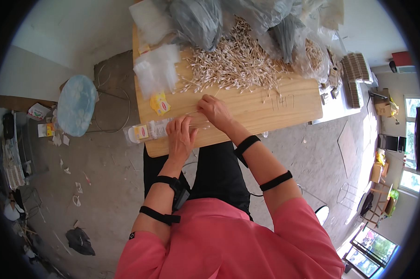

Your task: Counting and packaging groups of cotton swabs into small transparent plastic bags.

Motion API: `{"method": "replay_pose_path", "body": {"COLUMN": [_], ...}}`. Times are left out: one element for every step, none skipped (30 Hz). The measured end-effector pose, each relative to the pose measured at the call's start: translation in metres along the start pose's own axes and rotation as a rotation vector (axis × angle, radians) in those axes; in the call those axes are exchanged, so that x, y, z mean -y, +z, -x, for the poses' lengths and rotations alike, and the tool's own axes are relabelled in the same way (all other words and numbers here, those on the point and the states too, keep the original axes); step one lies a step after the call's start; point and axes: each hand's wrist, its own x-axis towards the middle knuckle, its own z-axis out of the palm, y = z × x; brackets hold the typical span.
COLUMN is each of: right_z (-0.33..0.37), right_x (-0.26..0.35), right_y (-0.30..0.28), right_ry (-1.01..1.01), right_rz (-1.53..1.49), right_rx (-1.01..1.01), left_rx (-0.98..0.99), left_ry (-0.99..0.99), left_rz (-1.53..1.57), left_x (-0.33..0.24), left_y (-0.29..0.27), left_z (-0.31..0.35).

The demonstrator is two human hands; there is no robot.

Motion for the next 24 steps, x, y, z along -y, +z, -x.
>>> {"method": "replay_pose_path", "body": {"right_z": [0.01,0.023,0.028,0.025,0.017,0.013,0.007,-0.002,-0.008,-0.009,-0.009,-0.008,-0.001,0.009,0.018,0.023,0.027,0.029,0.023,0.017,0.012,0.007,0.0,-0.003], "right_x": [-0.004,0.0,0.002,0.002,0.009,0.011,0.011,0.007,0.004,0.003,-0.004,-0.011,-0.015,-0.012,-0.01,-0.011,-0.009,-0.009,-0.016,-0.025,-0.034,-0.04,-0.048,-0.052], "right_y": [-0.001,-0.004,-0.005,-0.003,-0.008,-0.009,-0.01,-0.008,-0.008,-0.009,-0.007,-0.006,-0.006,-0.004,-0.006,-0.008,-0.011,-0.014,-0.019,-0.027,-0.033,-0.035,-0.038,-0.039], "right_ry": [0.001,0.118,0.237,0.232,0.429,0.633,0.64,0.663,0.684,0.686,0.705,0.723,0.722,0.655,0.591,0.582,0.512,0.441,0.39,0.346,0.365,0.372,0.302,0.231], "right_rz": [0.003,-0.109,-0.22,-0.224,-0.159,-0.084,-0.079,0.002,0.084,0.089,0.085,0.081,0.093,0.025,-0.04,-0.037,-0.115,-0.195,-0.1,0.001,0.117,0.118,0.169,0.22], "right_rx": [0.001,0.032,0.064,0.07,-0.081,-0.24,-0.242,-0.343,-0.445,-0.453,-0.418,-0.383,-0.391,-0.287,-0.182,-0.177,-0.168,-0.159,-0.297,-0.436,-0.422,-0.422,-0.387,-0.351], "left_rx": [-0.033,-0.036,-0.02,-0.003,-0.001,0.012,0.024,0.024,0.057,0.088,0.082,0.103,0.123,0.112,0.135,0.159,0.157,0.143,0.131,0.135,0.125,0.115,0.115,0.112], "left_ry": [-0.015,-0.024,-0.014,-0.003,-0.008,0.023,0.054,0.064,0.102,0.139,0.148,0.145,0.143,0.134,0.131,0.127,0.126,0.13,0.133,0.138,0.134,0.129,0.131,0.138], "left_rz": [0.034,0.031,0.029,0.027,0.027,0.003,-0.022,-0.019,-0.056,-0.095,-0.088,-0.072,-0.054,-0.057,-0.082,-0.107,-0.105,-0.105,-0.106,-0.101,-0.067,-0.033,-0.031,-0.033], "left_x": [-0.001,-0.002,-0.003,-0.004,-0.004,-0.005,-0.006,-0.003,-0.001,0.002,0.0,-0.001,-0.002,0.0,-0.001,-0.001,-0.001,0.0,0.001,-0.001,-0.001,-0.002,-0.002,-0.002], "left_y": [0.0,-0.001,-0.001,-0.002,-0.003,-0.003,-0.003,0.0,0.003,0.004,0.004,0.005,0.006,0.004,0.003,0.002,0.001,0.0,0.0,-0.001,-0.001,-0.001,0.0,0.001], "left_z": [-0.002,-0.002,-0.005,-0.007,-0.007,-0.008,-0.009,-0.007,-0.003,0.001,0.001,0.001,0.001,0.001,0.002,0.002,0.002,0.003,0.003,0.002,0.0,0.0,-0.001,-0.001]}}
